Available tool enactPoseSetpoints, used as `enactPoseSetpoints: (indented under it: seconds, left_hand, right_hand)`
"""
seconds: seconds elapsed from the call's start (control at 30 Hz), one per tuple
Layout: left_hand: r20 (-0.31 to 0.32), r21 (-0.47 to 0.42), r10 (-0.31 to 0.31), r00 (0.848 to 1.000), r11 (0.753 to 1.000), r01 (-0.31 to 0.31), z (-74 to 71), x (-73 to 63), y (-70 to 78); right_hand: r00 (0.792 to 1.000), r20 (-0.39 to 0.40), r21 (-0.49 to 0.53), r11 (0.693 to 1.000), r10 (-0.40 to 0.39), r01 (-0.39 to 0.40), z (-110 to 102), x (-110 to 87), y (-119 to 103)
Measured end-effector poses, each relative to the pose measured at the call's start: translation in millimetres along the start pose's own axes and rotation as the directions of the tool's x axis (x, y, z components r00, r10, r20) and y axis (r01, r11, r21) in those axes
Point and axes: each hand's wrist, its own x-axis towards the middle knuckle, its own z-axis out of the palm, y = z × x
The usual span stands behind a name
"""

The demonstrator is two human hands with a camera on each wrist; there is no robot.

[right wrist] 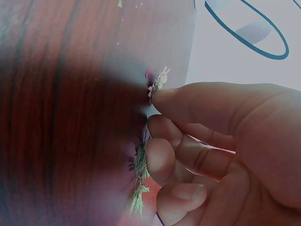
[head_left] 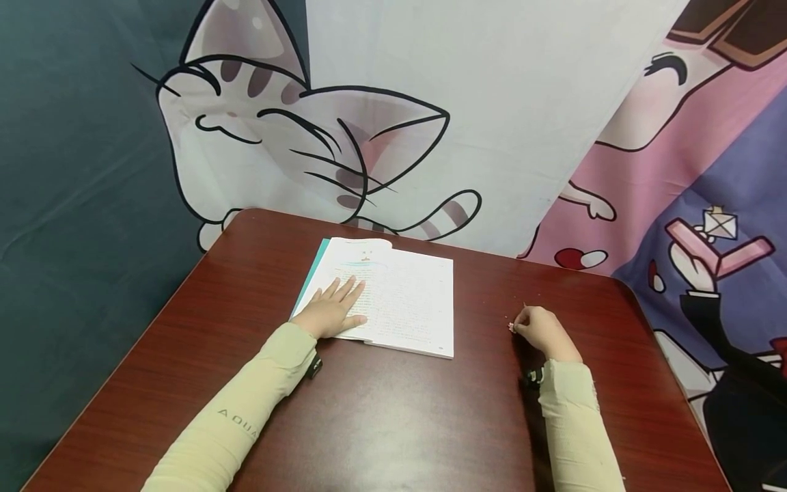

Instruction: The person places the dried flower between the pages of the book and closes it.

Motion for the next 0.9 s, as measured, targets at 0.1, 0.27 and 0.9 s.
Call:
enactPoseSetpoints:
  seconds: [0.1,0.27,0.9]
  left_hand:
    - [-0.001,0.002,-0.001,1.0,1.0,0.001,-0.6,-0.4,0.4]
    - [-0.002,0.004,0.002,1.0,1.0,-0.002,-0.4,-0.9,0.1]
    - [-0.009,-0.007,0.004,1.0,1.0,-0.004,0.4,-0.6,-0.6]
  right_hand:
    - [1.0,0.004,-0.023,0.999,-0.022,0.022,0.7,0.1,-1.8]
    - [0.999,-0.014,-0.054,0.998,-0.043,0.043,2.6,-1.7,-4.1]
    - [0.993,-0.12,0.093,0.996,0.001,0.011,10.3,-2.0,-33.7]
